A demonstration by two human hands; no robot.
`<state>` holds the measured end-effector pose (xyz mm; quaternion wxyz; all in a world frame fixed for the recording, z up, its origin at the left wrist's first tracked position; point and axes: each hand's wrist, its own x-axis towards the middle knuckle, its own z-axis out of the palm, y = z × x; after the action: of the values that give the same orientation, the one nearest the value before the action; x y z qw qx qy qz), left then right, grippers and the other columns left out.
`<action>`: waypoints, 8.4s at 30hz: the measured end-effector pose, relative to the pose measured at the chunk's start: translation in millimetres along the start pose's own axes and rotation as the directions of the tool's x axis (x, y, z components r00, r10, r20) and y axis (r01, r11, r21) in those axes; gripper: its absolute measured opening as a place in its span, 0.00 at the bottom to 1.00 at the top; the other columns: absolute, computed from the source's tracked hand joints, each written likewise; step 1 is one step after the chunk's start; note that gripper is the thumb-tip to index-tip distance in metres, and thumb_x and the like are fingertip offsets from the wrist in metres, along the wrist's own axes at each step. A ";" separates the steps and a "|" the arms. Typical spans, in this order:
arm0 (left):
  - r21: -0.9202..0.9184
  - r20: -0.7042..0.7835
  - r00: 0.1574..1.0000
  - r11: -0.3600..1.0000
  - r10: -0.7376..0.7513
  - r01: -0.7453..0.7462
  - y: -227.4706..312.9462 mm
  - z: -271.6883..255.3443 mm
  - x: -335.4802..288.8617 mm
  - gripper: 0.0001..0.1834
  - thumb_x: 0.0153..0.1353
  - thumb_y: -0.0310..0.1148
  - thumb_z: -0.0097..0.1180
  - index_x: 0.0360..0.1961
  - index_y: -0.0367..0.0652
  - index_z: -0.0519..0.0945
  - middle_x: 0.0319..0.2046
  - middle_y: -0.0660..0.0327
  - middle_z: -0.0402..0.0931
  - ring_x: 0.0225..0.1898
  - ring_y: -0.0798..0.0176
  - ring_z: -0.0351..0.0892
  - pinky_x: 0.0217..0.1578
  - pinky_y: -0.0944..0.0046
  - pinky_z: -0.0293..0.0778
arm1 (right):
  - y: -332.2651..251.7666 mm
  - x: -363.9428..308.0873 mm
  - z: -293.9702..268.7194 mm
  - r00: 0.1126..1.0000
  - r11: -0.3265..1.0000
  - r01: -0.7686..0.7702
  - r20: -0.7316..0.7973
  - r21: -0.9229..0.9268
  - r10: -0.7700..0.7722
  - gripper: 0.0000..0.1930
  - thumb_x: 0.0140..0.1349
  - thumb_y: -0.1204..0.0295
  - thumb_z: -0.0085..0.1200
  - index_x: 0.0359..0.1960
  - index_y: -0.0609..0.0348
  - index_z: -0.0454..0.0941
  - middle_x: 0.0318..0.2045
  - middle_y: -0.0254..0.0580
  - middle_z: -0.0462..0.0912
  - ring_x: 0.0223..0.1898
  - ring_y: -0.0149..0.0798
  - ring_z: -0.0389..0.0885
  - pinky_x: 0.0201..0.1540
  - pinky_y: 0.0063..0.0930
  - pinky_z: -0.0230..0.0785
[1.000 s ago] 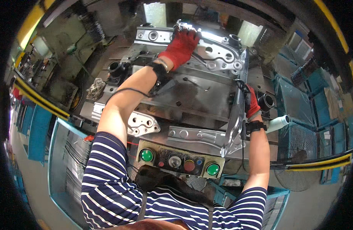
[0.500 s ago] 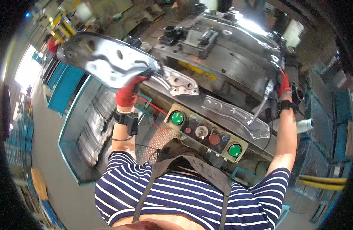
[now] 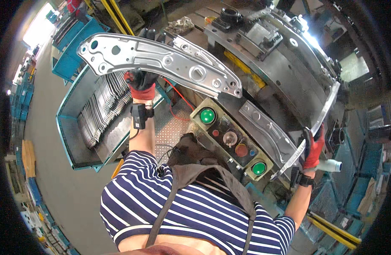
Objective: Operating an industrial metal press by placing components, activating the machine with safety buttons, and sorting the results into bins.
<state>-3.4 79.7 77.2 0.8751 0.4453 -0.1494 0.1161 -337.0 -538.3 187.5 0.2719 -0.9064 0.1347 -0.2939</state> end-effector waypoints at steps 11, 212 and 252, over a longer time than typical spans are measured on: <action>-0.536 0.262 0.965 0.835 0.022 0.126 30.3 13.1 24.5 0.14 0.64 0.39 0.49 0.46 0.44 0.70 0.48 0.57 0.72 0.49 0.58 0.71 0.51 0.56 0.68 | -70.2 -15.8 74.1 0.959 0.992 0.110 0.258 0.061 -0.122 0.37 0.51 0.75 0.63 0.64 0.69 0.62 0.62 0.57 0.69 0.64 0.47 0.67 0.66 0.34 0.55; 0.946 0.226 0.509 0.313 -0.831 0.090 -208.8 7.0 -99.7 0.31 0.47 0.22 0.67 0.55 0.40 0.71 0.47 0.59 0.78 0.48 0.62 0.76 0.51 0.61 0.72 | -13.8 -234.8 85.2 0.616 0.695 -0.543 0.340 -0.471 0.711 0.33 0.55 0.47 0.57 0.50 0.66 0.71 0.46 0.60 0.77 0.48 0.58 0.76 0.48 0.47 0.70; 0.438 0.894 0.284 0.813 -0.347 -0.385 -48.3 483.0 -171.0 0.58 0.41 0.41 0.73 0.66 0.24 0.49 0.59 0.38 0.60 0.64 0.40 0.60 0.65 0.56 0.57 | 39.9 124.1 -17.9 0.884 0.305 -0.461 0.400 0.834 0.242 0.17 0.69 0.66 0.46 0.55 0.58 0.75 0.41 0.28 0.79 0.37 0.23 0.75 0.41 0.22 0.71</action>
<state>-222.3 -353.4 248.7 0.4211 0.6651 -0.6042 -0.1235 -253.1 -628.4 233.9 0.7919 -0.5774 0.1187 -0.1594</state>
